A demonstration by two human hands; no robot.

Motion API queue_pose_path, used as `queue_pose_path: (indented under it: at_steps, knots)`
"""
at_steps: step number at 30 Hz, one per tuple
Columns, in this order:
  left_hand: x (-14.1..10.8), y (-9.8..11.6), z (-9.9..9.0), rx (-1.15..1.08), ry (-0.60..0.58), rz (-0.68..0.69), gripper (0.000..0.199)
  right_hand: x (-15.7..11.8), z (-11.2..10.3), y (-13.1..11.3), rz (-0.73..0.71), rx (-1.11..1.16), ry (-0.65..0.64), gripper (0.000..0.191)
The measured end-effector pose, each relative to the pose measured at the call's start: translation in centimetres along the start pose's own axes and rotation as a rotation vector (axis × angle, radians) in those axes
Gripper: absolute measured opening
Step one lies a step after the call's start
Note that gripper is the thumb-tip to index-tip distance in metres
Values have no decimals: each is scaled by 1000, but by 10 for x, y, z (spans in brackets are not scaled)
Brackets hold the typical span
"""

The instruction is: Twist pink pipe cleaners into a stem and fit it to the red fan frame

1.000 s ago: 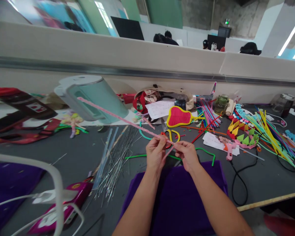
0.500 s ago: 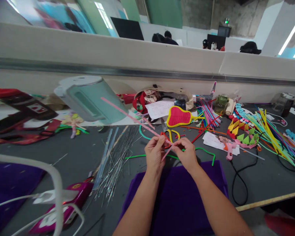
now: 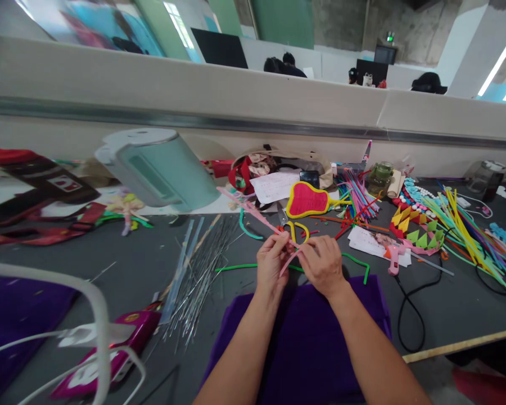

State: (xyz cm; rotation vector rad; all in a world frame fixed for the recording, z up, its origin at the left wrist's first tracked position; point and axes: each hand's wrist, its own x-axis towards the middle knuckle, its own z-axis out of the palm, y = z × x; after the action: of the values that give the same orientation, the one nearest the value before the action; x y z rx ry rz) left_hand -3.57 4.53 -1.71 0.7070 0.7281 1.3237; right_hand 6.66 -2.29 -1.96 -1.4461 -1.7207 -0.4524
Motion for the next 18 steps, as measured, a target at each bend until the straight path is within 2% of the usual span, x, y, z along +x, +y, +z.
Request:
queue_pose_path:
  at_steps: [6, 11, 15, 18]
  knots:
    - [2, 1, -3, -5, -29, -63, 30, -2, 2, 1, 9, 6, 37, 9]
    - [4, -1, -5, 6, -51, -29, 28, -2, 3, -1, 83, 99, 60, 8]
    - [3, -1, -5, 88, -75, 94, 26, 1, 7, -4, 308, 354, 100, 9]
    - [3, -1, -6, 160, -86, 194, 23, 5, 11, -2, 627, 734, 62, 12]
